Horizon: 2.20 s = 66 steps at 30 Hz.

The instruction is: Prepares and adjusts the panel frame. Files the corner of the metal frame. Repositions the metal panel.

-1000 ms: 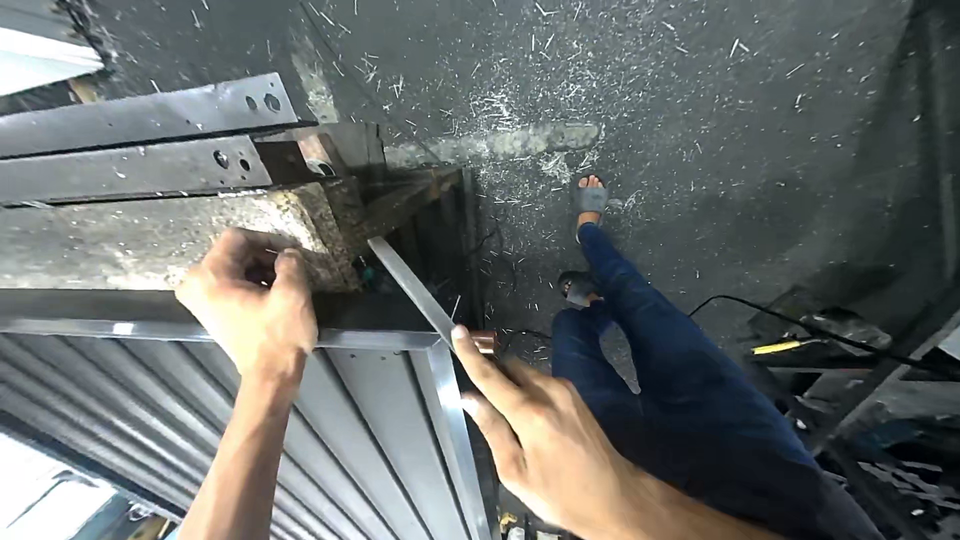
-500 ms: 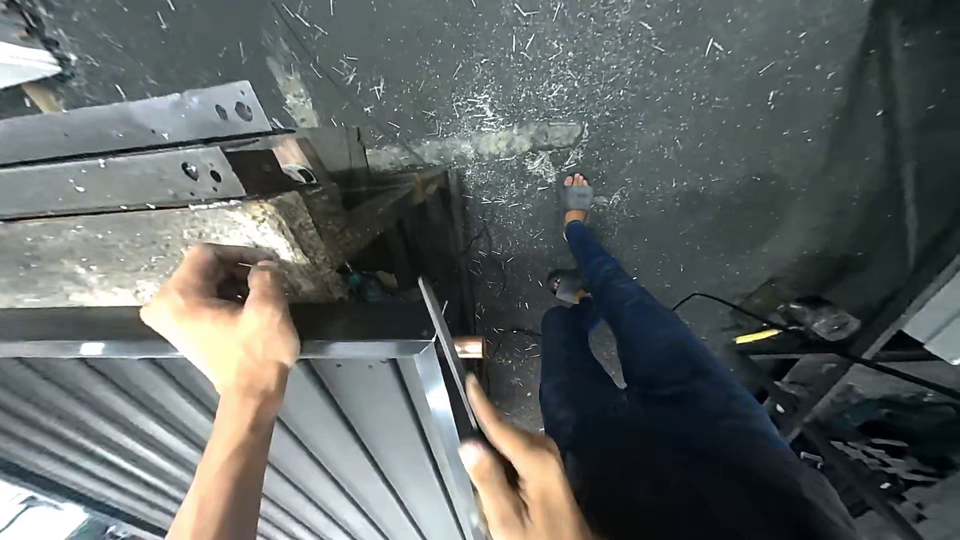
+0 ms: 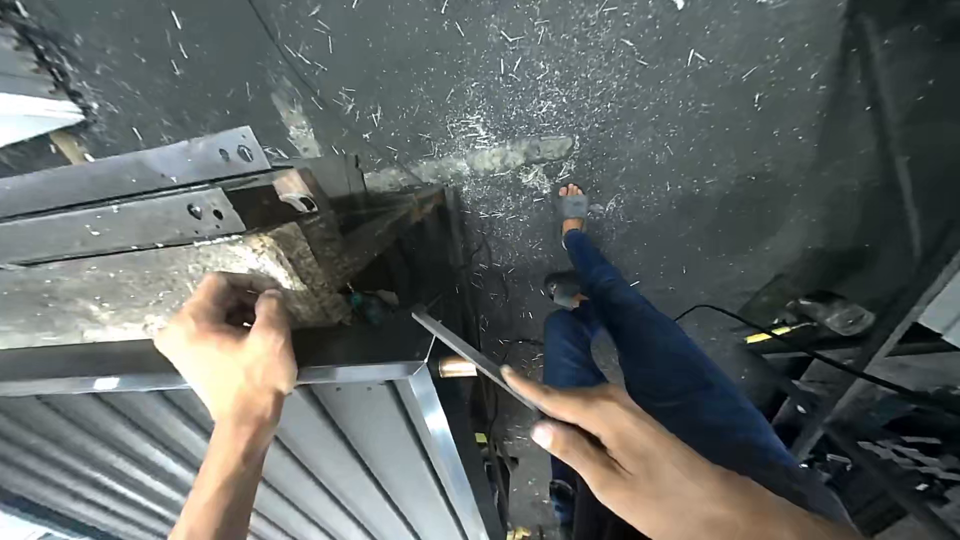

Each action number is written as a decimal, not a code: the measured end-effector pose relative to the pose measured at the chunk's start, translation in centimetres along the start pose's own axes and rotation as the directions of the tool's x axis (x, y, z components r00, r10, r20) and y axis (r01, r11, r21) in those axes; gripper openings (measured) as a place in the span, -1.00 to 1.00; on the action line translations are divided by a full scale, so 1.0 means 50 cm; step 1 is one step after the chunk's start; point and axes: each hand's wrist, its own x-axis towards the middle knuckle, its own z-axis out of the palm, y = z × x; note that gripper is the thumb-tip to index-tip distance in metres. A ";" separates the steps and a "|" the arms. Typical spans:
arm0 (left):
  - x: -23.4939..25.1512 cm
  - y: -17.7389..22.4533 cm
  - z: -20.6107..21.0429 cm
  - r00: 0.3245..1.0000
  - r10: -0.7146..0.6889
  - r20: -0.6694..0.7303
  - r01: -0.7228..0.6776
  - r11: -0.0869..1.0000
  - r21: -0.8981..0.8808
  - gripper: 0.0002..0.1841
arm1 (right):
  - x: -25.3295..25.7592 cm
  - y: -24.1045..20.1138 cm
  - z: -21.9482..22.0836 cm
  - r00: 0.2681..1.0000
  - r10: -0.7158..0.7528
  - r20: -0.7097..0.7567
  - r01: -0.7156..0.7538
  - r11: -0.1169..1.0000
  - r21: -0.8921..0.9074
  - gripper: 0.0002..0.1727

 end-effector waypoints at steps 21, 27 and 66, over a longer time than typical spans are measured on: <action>0.021 0.011 0.010 0.998 0.062 -0.014 -0.063 0.992 -0.110 -0.90 | 0.141 0.219 0.112 0.874 -0.437 -0.213 0.466 0.878 0.107 -0.50; 0.014 0.013 0.014 0.995 0.084 -0.054 -0.091 0.986 -0.142 -0.93 | 0.159 0.236 0.169 0.824 -0.480 -0.300 0.547 0.813 0.202 -0.48; 0.002 0.002 0.013 0.995 0.023 -0.098 -0.033 0.995 -0.095 -0.87 | 0.180 0.172 0.006 0.856 -0.515 0.037 0.514 0.857 0.047 -0.51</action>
